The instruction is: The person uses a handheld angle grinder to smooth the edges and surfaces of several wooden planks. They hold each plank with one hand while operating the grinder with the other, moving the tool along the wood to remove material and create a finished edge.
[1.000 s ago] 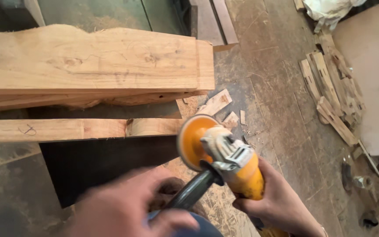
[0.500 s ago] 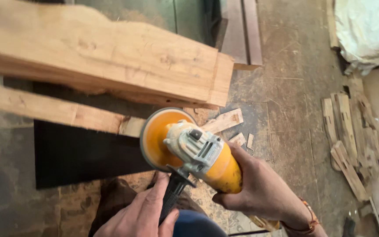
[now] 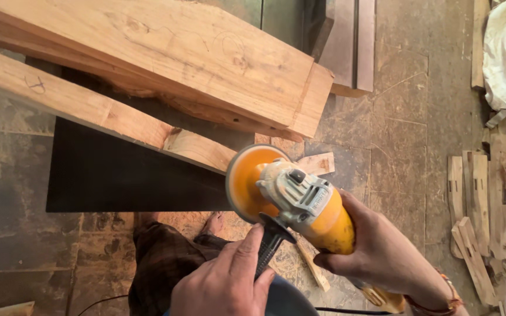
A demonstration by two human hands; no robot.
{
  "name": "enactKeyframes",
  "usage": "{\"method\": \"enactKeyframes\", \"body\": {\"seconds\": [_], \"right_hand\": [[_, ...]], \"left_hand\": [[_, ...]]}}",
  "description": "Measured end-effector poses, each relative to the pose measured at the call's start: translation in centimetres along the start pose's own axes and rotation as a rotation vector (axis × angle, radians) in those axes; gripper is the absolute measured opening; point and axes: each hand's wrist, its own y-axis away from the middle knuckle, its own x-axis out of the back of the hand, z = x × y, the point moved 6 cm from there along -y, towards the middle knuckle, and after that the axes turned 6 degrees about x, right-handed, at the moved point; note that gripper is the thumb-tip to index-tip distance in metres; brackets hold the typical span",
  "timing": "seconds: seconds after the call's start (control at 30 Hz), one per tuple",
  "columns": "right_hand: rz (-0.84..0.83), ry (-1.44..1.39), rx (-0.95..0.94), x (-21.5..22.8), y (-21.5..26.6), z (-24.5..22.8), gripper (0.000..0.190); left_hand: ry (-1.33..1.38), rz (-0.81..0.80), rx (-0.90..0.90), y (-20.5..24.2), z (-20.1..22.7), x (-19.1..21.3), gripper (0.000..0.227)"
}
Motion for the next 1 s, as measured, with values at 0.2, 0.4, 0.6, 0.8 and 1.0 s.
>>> {"method": "enactKeyframes", "body": {"seconds": [0.2,0.4,0.6,0.8,1.0], "right_hand": [[-0.070,0.112,-0.168,1.4,0.6,-0.2,0.091],[-0.129,0.194,-0.345,2.6,2.0,0.6,0.091],[0.151,-0.023,-0.047,2.7,5.0,7.2,0.101],[0.290,-0.581,-0.060,-1.8,7.4,21.0,0.114],[0.512,-0.816,-0.202,-7.6,7.4,32.6,0.095]], "left_hand": [[0.072,0.036,-0.052,-0.2,1.0,-1.7,0.077],[0.188,0.084,-0.120,0.1,2.4,-2.7,0.078],[0.164,0.091,-0.334,-0.4,6.5,-1.1,0.069],[0.233,0.174,-0.480,-1.0,9.0,3.7,0.067],[-0.541,0.619,-0.263,-7.1,2.9,17.1,0.074]]}}
